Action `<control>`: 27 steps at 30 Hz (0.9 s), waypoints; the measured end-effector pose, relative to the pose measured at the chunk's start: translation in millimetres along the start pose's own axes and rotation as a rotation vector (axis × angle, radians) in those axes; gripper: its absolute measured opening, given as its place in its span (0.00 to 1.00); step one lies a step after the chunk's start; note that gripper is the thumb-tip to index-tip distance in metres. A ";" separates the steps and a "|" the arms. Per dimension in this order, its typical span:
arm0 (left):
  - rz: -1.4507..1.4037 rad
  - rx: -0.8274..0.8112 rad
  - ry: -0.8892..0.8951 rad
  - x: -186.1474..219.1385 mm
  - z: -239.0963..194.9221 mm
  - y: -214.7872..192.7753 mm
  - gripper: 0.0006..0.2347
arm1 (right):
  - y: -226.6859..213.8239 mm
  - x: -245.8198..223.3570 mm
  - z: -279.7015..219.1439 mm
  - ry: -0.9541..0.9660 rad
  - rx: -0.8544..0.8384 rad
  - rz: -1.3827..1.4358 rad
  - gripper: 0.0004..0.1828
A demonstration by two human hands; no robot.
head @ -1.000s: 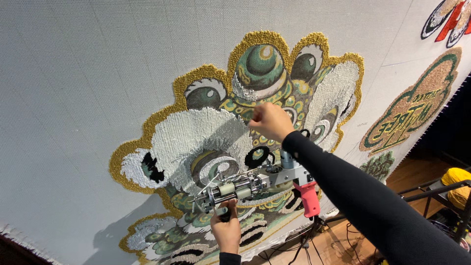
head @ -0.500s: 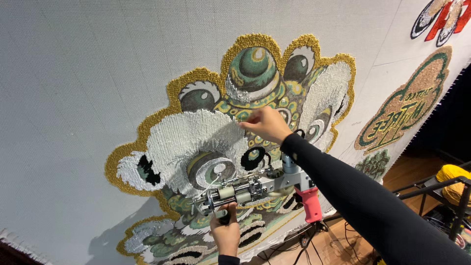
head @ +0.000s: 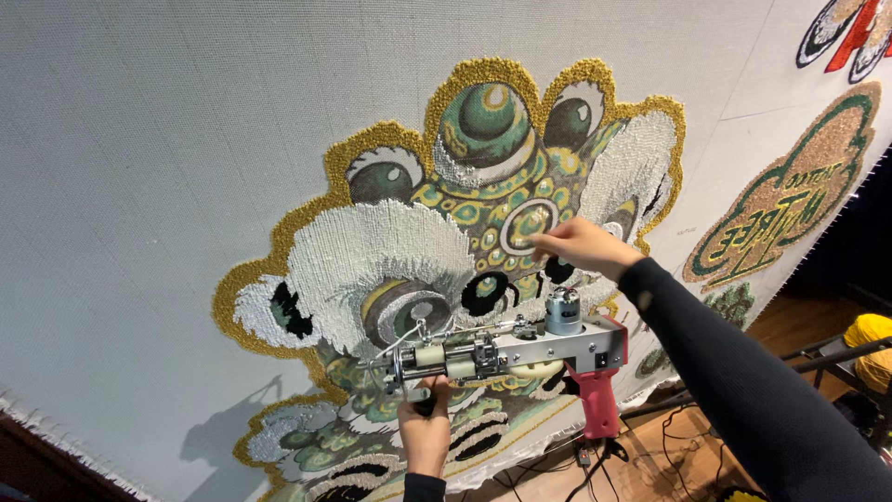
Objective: The person uses a handheld tufting gun to apply white yarn onto a large canvas featuring a pre-printed design of a stylized lion head. They systematically move the tool across the surface to fill in specific areas of the design with dense loops of yarn.
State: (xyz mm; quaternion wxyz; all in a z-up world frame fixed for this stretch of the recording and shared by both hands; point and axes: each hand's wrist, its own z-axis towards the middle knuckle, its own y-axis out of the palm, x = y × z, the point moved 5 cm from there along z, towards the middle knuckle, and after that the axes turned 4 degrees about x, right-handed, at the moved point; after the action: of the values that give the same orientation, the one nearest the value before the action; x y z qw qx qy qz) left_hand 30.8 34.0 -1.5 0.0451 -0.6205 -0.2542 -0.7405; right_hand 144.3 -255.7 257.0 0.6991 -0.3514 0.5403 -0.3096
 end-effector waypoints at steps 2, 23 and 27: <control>0.120 -0.015 -0.042 -1.2 -0.5 5.3 0.09 | 3.6 22.8 -29.9 0.175 -0.018 0.376 0.29; 0.159 -0.347 -0.065 30.9 -32.0 90.2 0.14 | 105.6 164.6 -262.9 0.529 0.373 1.211 0.38; 0.135 -0.406 0.079 38.8 -37.9 99.6 0.15 | 94.9 160.6 -278.1 0.603 0.442 1.199 0.33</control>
State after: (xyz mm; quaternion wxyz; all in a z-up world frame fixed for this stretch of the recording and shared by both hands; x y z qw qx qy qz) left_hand 26.2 -59.0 63.1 -0.0216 -0.6029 -0.0556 -0.7956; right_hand -85.2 -376.6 45.2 0.6239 0.2581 0.7354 -0.0573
